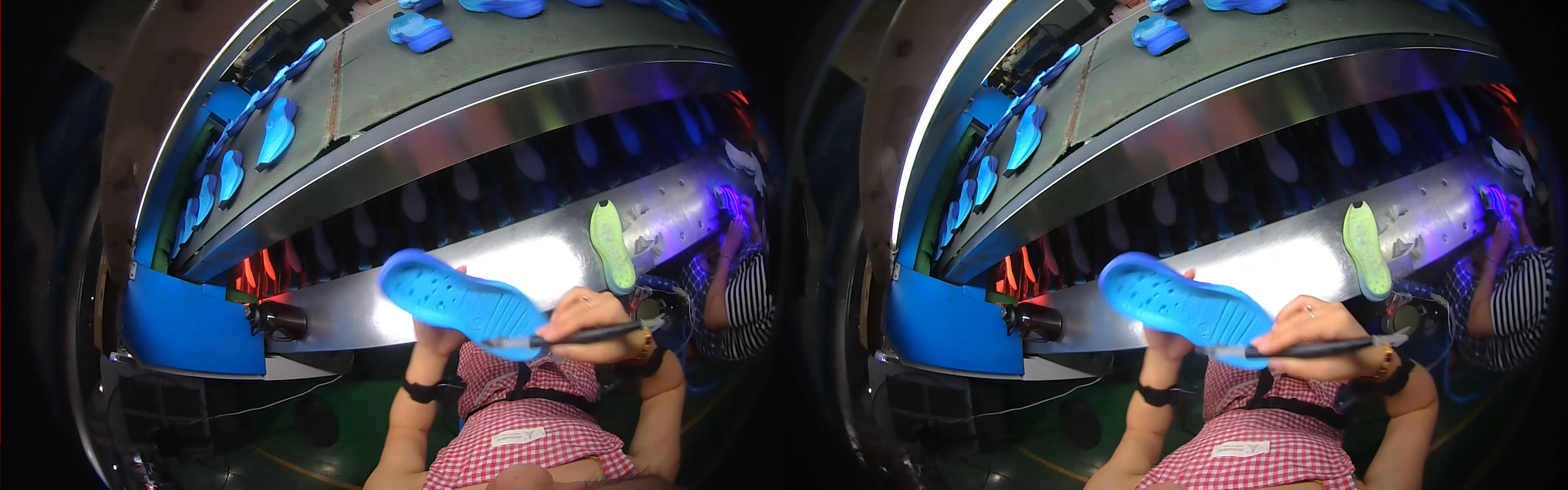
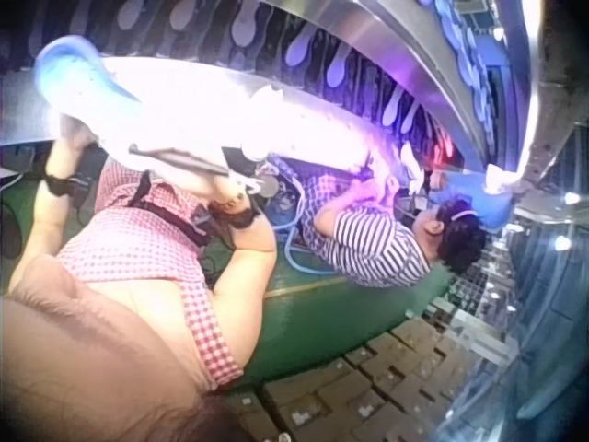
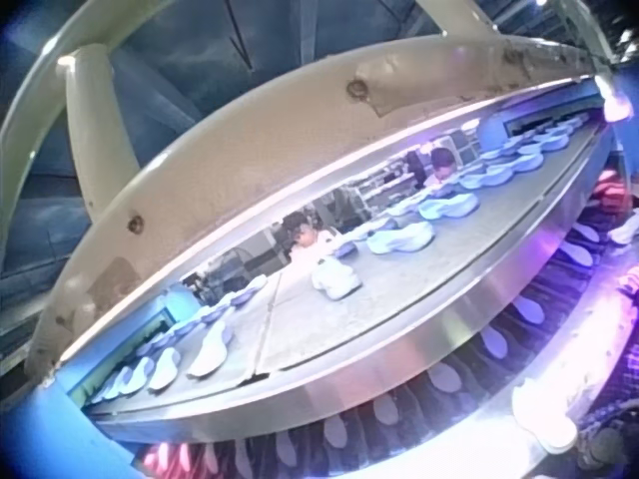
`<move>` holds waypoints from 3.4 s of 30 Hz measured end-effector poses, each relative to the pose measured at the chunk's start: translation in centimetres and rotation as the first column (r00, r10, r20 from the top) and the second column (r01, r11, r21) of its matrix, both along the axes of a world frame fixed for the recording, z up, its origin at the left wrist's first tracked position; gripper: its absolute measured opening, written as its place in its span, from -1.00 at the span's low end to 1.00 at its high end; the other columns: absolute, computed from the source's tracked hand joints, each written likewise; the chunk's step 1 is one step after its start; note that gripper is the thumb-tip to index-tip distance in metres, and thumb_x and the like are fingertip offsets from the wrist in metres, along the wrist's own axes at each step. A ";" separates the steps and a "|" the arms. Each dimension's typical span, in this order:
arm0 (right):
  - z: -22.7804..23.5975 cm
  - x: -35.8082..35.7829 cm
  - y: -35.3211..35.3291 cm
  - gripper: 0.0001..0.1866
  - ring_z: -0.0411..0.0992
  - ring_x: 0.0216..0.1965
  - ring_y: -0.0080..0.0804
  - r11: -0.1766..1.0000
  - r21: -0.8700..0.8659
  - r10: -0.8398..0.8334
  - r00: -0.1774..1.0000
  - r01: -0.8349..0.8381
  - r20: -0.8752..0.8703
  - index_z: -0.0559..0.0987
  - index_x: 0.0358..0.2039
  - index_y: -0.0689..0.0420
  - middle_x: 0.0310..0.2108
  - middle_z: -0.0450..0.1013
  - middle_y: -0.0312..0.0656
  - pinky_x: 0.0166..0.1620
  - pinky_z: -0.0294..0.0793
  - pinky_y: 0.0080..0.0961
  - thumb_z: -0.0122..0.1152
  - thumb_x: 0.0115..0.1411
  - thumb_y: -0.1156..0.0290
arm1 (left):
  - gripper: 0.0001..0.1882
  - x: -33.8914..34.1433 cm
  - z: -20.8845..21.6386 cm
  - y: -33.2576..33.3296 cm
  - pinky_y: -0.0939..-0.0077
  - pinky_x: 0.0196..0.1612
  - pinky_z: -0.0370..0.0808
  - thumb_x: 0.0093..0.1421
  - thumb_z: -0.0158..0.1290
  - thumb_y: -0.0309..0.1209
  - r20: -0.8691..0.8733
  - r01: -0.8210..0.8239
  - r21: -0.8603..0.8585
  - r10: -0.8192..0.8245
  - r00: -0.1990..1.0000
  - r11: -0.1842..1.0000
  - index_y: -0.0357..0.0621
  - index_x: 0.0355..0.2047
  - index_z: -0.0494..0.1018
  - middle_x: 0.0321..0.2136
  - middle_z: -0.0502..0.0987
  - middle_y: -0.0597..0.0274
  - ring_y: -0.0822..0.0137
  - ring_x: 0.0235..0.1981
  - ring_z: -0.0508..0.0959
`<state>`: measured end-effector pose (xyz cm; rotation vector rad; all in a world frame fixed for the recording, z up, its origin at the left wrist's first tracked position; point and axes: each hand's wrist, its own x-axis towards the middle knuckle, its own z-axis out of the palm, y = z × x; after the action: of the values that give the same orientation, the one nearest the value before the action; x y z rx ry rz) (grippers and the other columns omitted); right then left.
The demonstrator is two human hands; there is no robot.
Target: Applying liquid adhesive to shoe soles using a brush on an assembly line.
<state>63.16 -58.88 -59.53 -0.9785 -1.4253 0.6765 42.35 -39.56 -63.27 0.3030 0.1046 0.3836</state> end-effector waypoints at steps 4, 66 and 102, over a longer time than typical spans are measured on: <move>-3.5 -1.2 3.1 -0.80 0.41 -0.37 -0.49 0.927 -0.362 -0.169 0.969 0.094 -0.182 0.62 -0.38 0.13 -0.50 0.48 -0.20 -0.29 0.40 -0.59 0.29 -0.11 0.51 | -0.09 1.5 -3.5 -2.0 -0.02 0.13 0.17 0.09 -0.50 0.34 -0.184 -0.011 0.154 0.040 0.982 0.988 -0.17 0.18 0.05 0.07 0.25 -0.14 -0.07 0.09 0.25; -2.5 -1.5 2.4 -0.79 0.44 -0.33 -0.41 0.997 0.033 0.078 0.991 -0.075 -0.104 0.59 -0.36 0.22 -0.42 0.51 -0.17 -0.23 0.41 -0.55 0.27 -0.10 0.60 | -0.25 5.2 1.3 -5.6 -0.02 0.04 0.30 0.19 -0.41 0.13 -0.049 -0.376 0.216 0.395 0.917 0.901 -0.24 0.17 0.02 0.04 0.27 -0.13 -0.10 -0.02 0.37; -0.4 4.6 1.3 -0.76 0.47 -0.20 -0.24 0.895 -0.161 0.440 0.882 -0.416 0.169 0.52 -0.24 0.14 -0.24 0.50 -0.16 -0.16 0.45 -0.43 0.16 0.01 0.52 | -0.44 4.7 3.7 -3.3 0.36 0.00 0.41 0.21 -0.10 -0.21 -0.617 0.413 0.151 -0.241 0.749 0.898 -0.38 0.09 0.16 -0.04 0.37 -0.08 0.17 -0.06 0.45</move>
<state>67.76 -57.55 -59.95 -0.8445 -1.8254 1.0218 47.01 -42.83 -59.57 0.7099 0.6054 -0.0719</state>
